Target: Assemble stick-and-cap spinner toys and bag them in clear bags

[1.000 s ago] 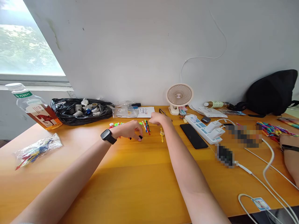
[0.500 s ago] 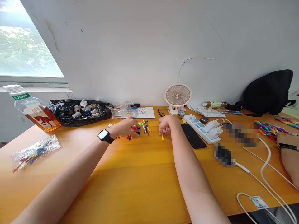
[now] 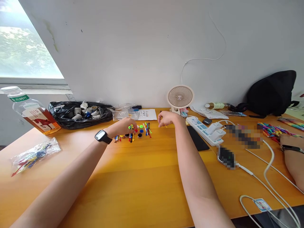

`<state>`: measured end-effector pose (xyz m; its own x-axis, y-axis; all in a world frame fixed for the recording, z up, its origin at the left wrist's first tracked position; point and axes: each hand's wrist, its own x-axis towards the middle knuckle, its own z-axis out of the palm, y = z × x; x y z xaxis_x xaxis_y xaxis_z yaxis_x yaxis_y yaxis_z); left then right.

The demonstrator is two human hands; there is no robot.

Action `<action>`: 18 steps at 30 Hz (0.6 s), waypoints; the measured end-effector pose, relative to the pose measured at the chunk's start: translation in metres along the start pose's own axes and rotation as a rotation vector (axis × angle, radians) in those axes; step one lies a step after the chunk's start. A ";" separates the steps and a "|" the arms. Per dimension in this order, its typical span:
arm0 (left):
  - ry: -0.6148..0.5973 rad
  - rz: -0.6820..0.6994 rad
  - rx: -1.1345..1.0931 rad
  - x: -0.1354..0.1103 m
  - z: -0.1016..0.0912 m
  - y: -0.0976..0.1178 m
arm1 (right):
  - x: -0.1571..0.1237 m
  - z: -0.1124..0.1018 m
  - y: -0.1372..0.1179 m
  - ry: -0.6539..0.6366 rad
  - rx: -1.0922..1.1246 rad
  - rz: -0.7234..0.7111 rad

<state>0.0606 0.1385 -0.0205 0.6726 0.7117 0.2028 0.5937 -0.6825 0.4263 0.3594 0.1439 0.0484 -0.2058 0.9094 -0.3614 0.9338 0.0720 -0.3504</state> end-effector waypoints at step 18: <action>0.529 -0.063 -0.775 0.008 -0.028 0.044 | -0.012 0.037 -0.101 0.584 0.247 -0.595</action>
<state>0.0798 0.1188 0.0242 0.2485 0.8564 0.4526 0.0343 -0.4747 0.8795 0.2565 0.1107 0.0565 -0.3938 0.8182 0.4189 0.6146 0.5732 -0.5419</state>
